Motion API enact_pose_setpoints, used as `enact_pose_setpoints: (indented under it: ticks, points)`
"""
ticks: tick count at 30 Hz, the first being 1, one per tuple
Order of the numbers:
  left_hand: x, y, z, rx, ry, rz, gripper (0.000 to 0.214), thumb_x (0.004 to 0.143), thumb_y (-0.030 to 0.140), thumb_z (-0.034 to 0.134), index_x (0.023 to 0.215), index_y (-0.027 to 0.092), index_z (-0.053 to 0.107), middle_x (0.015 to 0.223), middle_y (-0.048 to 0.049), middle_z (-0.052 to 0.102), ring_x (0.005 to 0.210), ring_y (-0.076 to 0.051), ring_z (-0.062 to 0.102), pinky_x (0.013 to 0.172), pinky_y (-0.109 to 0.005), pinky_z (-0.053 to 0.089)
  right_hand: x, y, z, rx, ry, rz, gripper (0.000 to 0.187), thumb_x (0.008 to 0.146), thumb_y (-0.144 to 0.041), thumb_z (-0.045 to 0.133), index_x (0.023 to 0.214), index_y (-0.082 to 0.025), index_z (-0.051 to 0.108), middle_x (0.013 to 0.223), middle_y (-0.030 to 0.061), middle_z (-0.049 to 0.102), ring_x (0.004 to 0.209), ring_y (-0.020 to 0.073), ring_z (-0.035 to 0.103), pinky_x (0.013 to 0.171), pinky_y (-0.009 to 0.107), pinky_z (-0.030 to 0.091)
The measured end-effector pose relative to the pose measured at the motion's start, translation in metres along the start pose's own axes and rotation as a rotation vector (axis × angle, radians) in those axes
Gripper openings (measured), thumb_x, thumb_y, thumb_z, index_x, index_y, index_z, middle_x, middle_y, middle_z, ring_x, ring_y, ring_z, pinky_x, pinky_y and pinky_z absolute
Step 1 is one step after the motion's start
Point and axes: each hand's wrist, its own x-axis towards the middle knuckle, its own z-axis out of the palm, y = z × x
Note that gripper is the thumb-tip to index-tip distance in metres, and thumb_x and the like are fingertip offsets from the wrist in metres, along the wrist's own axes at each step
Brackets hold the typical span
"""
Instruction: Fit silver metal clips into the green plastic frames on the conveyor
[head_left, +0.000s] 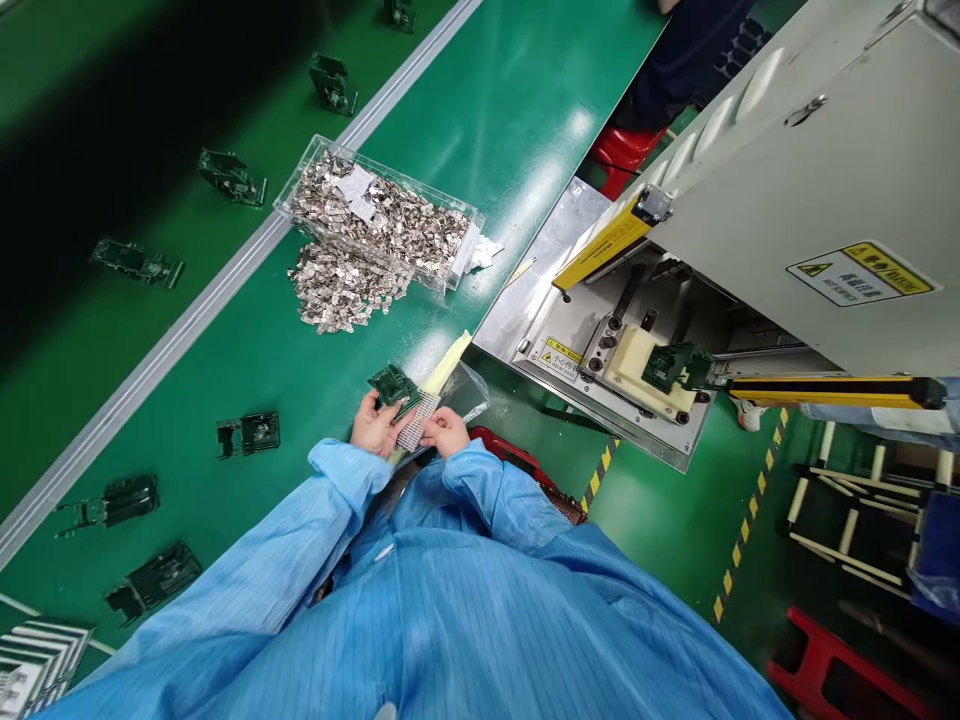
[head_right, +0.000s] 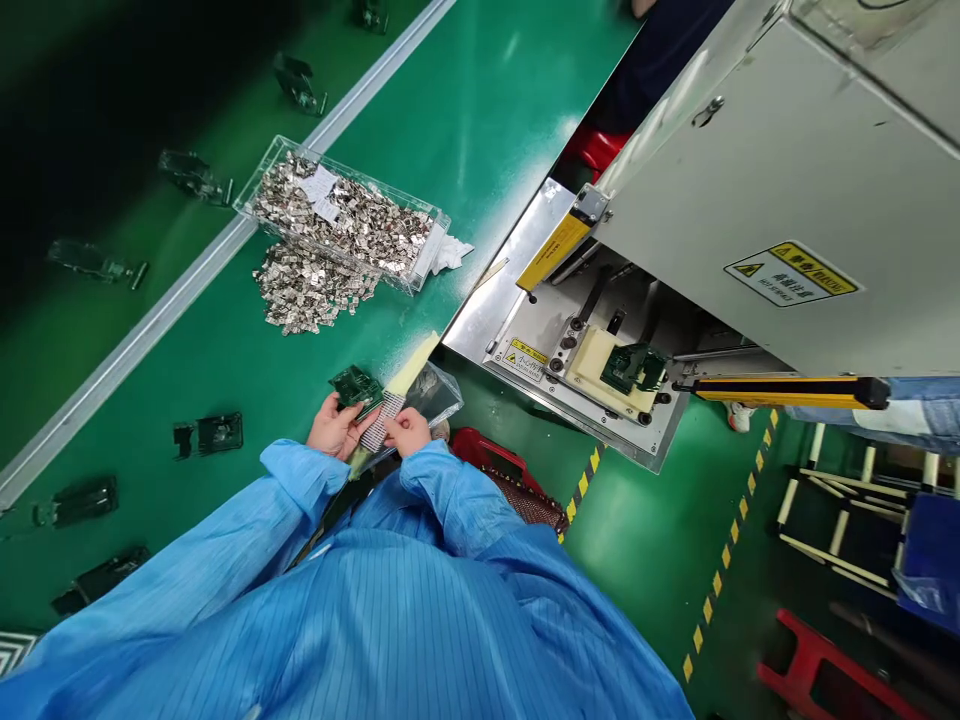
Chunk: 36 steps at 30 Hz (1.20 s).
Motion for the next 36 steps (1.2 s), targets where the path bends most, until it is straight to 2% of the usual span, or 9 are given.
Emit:
enact_pose_setpoints:
  ticks: [7,13,16,20,23,26,31,34,36]
  points:
    - [-0.014,0.025,-0.013,-0.085,0.051,0.008,0.029,0.065,0.006,0.075,0.084,0.018,0.057,0.085,-0.0033,0.071,0.085,-0.021,0.071,0.087,-0.042,0.057,0.008,-0.051,-0.02,-0.081,-0.075,0.061,0.022,0.075,-0.02,0.067,0.067,-0.018,0.047,0.054,0.0022,0.062,0.048,0.0156,0.061,0.045,0.025,0.052]
    - [-0.021,0.031,-0.011,-0.139,0.052,0.015,0.028,0.065,0.004,0.073,0.083,0.018,0.058,0.084,-0.0028,0.072,0.081,-0.021,0.072,0.083,-0.039,0.059,0.005,-0.066,-0.018,-0.201,-0.131,0.011,0.015,0.078,-0.02,0.061,0.07,-0.017,0.049,0.057,0.0025,0.061,0.053,0.0155,0.062,0.052,0.028,0.054]
    - [-0.024,0.031,-0.014,-0.153,0.059,0.013,0.029,0.064,0.003,0.073,0.084,0.018,0.059,0.084,-0.0023,0.072,0.081,-0.02,0.072,0.083,-0.039,0.059,0.004,-0.064,-0.016,-0.321,-0.135,-0.099,0.02,0.079,-0.025,0.06,0.067,-0.02,0.045,0.056,0.0006,0.058,0.051,0.0152,0.06,0.052,0.029,0.054]
    - [-0.025,0.033,-0.018,-0.166,0.074,0.014,0.028,0.066,0.001,0.07,0.085,0.018,0.058,0.083,-0.0029,0.072,0.079,-0.02,0.072,0.083,-0.039,0.059,-0.002,-0.065,-0.015,-0.568,-0.118,-0.374,0.023,0.083,-0.028,0.051,0.065,-0.023,0.039,0.054,-0.0018,0.051,0.05,0.0156,0.055,0.052,0.03,0.051]
    - [-0.02,0.041,-0.02,-0.172,0.083,0.038,0.027,0.068,0.001,0.068,0.084,0.018,0.055,0.08,-0.0025,0.072,0.078,-0.02,0.072,0.082,-0.04,0.059,-0.006,-0.075,-0.014,-0.802,-0.172,-0.626,0.018,0.085,-0.027,0.051,0.069,-0.022,0.045,0.066,0.0008,0.054,0.065,0.0184,0.057,0.067,0.033,0.05]
    - [-0.012,0.054,-0.022,-0.169,0.088,0.086,0.029,0.068,0.002,0.069,0.079,0.019,0.048,0.077,-0.0001,0.071,0.079,-0.02,0.072,0.081,-0.039,0.059,-0.001,-0.086,-0.008,-1.043,-0.355,-0.814,0.014,0.085,-0.019,0.054,0.072,-0.021,0.051,0.082,0.0056,0.06,0.084,0.0207,0.057,0.087,0.037,0.045]
    - [0.001,0.058,-0.018,-0.104,0.009,0.123,0.035,0.066,0.008,0.075,0.085,0.021,0.048,0.079,0.0026,0.07,0.082,-0.019,0.071,0.082,-0.039,0.059,0.014,-0.083,0.001,-1.263,-0.593,-0.954,0.016,0.092,-0.011,0.051,0.079,-0.019,0.059,0.1,0.0098,0.065,0.108,0.021,0.054,0.102,0.041,0.035]
    - [0.008,0.042,-0.005,-0.031,-0.095,0.087,0.043,0.062,0.011,0.079,0.091,0.022,0.049,0.083,0.0012,0.07,0.083,-0.02,0.071,0.081,-0.041,0.059,0.02,-0.08,-0.007,-1.291,-0.536,-0.982,0.018,0.095,-0.011,0.048,0.087,-0.018,0.062,0.116,0.0111,0.062,0.124,0.0209,0.044,0.108,0.045,0.026]
    - [0.012,0.029,0.006,0.021,-0.167,0.058,0.048,0.06,0.014,0.081,0.095,0.022,0.05,0.084,0.0003,0.07,0.084,-0.02,0.07,0.08,-0.042,0.059,0.02,-0.078,-0.02,-1.279,-0.416,-0.964,0.013,0.095,-0.015,0.05,0.094,-0.018,0.063,0.123,0.0125,0.059,0.128,0.0233,0.04,0.108,0.046,0.024]
